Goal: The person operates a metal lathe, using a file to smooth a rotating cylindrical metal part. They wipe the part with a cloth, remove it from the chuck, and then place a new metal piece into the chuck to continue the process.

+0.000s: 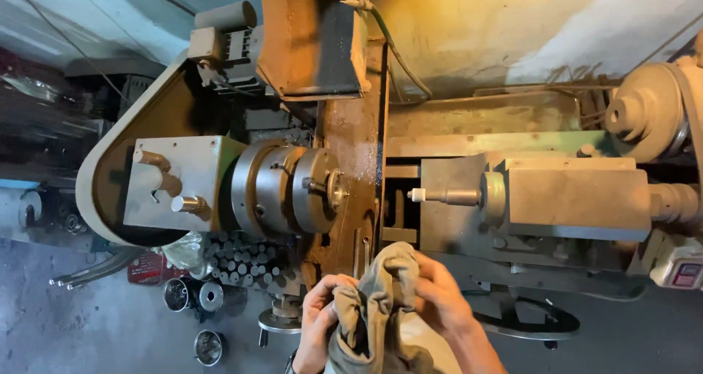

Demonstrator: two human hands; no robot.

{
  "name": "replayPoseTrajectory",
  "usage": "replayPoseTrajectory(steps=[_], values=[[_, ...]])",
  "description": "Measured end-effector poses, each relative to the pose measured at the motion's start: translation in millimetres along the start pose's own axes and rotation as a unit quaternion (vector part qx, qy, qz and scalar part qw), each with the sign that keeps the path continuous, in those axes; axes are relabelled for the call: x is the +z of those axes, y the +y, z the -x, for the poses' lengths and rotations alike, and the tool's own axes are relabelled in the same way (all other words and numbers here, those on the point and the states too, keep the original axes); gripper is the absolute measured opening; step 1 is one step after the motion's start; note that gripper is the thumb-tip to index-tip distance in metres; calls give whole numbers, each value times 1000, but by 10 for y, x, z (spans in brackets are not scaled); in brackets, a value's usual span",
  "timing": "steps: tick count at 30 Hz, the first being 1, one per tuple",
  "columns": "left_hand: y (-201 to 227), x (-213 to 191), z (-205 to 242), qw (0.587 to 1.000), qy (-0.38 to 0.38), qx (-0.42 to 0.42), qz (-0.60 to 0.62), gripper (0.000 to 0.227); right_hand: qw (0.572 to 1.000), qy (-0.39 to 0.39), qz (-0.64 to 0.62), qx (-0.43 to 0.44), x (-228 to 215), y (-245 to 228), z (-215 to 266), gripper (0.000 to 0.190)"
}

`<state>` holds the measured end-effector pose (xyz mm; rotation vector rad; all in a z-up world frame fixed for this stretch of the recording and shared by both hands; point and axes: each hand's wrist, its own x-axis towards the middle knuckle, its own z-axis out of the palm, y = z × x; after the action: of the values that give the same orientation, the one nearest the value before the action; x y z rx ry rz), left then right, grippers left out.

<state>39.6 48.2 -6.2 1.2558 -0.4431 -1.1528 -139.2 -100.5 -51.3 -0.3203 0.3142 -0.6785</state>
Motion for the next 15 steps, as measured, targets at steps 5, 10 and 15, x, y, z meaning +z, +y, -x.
replayPoseTrajectory(steps=[5,10,15], values=[[73,97,-51,995,-30,-1,95,41,995,19,-33,87,-308,179,2,54],[-332,-4,-404,966,149,-182,108,38,978,-86,101,-162,-220,75,-130,40],[-616,326,-474,979,158,5,-128,38,928,-91,333,-142,-241,316,-563,69]])
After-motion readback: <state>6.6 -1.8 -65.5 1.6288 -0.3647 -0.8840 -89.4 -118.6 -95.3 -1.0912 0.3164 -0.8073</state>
